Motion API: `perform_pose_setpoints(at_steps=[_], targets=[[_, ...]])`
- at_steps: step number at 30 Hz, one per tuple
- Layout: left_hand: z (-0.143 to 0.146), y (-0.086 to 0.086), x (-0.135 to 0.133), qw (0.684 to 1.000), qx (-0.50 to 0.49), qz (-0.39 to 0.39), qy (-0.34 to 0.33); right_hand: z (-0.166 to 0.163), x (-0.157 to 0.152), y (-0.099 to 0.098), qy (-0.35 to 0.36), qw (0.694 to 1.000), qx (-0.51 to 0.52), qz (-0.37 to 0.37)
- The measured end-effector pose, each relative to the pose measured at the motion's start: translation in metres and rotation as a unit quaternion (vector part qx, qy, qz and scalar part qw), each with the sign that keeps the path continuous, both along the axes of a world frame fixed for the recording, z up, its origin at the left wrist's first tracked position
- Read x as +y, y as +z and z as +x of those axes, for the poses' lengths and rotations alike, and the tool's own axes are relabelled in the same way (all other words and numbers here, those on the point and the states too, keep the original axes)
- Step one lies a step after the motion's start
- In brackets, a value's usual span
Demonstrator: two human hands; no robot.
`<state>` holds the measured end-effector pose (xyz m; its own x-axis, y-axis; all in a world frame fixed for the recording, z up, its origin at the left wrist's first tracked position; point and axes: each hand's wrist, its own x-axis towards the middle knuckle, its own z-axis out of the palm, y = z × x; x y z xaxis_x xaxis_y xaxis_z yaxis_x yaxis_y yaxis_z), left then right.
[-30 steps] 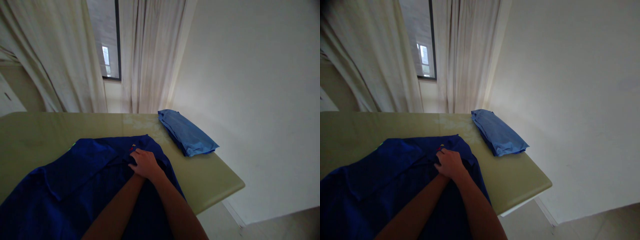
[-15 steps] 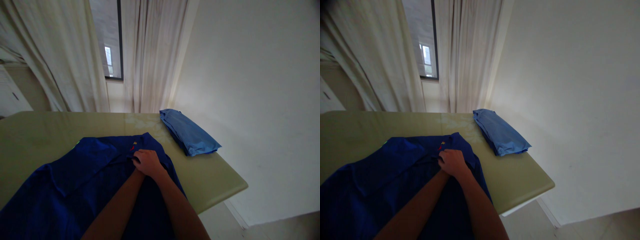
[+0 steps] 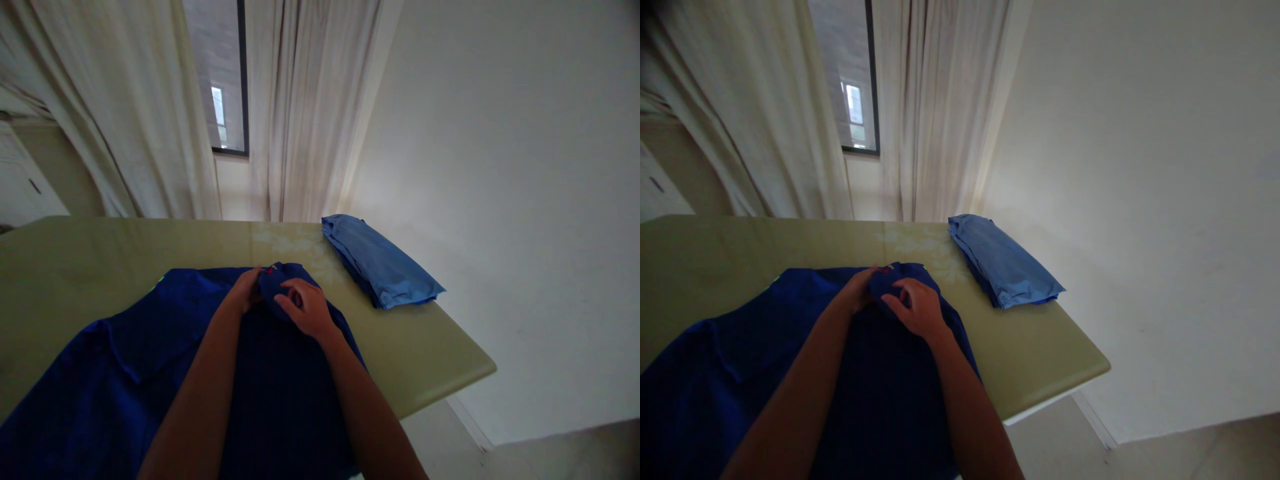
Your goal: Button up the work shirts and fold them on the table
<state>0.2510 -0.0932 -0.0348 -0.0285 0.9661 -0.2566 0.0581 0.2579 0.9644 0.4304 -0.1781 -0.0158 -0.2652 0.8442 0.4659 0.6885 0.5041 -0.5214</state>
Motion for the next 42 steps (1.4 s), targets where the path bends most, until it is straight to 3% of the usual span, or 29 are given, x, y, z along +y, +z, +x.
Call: perform_pose_setpoints(at_steps=[3, 5, 8, 10, 12, 17, 22, 27, 32, 37, 42], targets=[[-0.012, 0.007, 0.005, 0.998, -0.014, -0.048, -0.037, 0.011, 0.013, -0.007, -0.137, 0.989, 0.048, -0.001], [-0.014, 0.007, 0.003, 0.995, 0.019, -0.026, -0.093, 0.021, 0.022, -0.014, -0.211, 0.976, 0.041, -0.014], [-0.011, 0.003, 0.0, 0.979, 0.072, -0.027, -0.186, 0.033, 0.031, -0.023, -0.262, 0.964, 0.009, -0.038], [-0.007, -0.001, -0.001, 0.972, 0.088, -0.038, -0.214, 0.037, 0.034, -0.029, -0.268, 0.962, -0.011, -0.045], [-0.003, -0.005, 0.0, 0.979, 0.104, -0.009, -0.176, 0.038, 0.036, -0.034, -0.257, 0.964, -0.033, -0.056], [0.006, -0.011, 0.006, 0.994, 0.086, 0.06, -0.008, 0.038, 0.037, -0.042, -0.24, 0.959, -0.108, -0.107], [0.004, -0.018, 0.008, 0.997, 0.063, 0.04, 0.009, 0.038, 0.038, -0.041, -0.284, 0.943, -0.106, -0.14], [0.007, -0.024, 0.009, 0.992, 0.066, 0.111, -0.003, 0.037, 0.038, -0.039, -0.256, 0.954, -0.119, -0.097], [0.009, -0.016, 0.003, 0.976, -0.001, 0.206, -0.07, 0.034, 0.043, -0.034, -0.139, 0.989, -0.036, 0.021], [0.01, -0.007, -0.003, 0.956, 0.013, 0.26, -0.135, 0.032, 0.05, -0.036, -0.047, 0.998, 0.037, 0.003], [0.012, -0.012, 0.0, 0.947, 0.026, 0.283, -0.153, 0.031, 0.054, -0.036, 0.024, 0.998, 0.056, -0.004]])
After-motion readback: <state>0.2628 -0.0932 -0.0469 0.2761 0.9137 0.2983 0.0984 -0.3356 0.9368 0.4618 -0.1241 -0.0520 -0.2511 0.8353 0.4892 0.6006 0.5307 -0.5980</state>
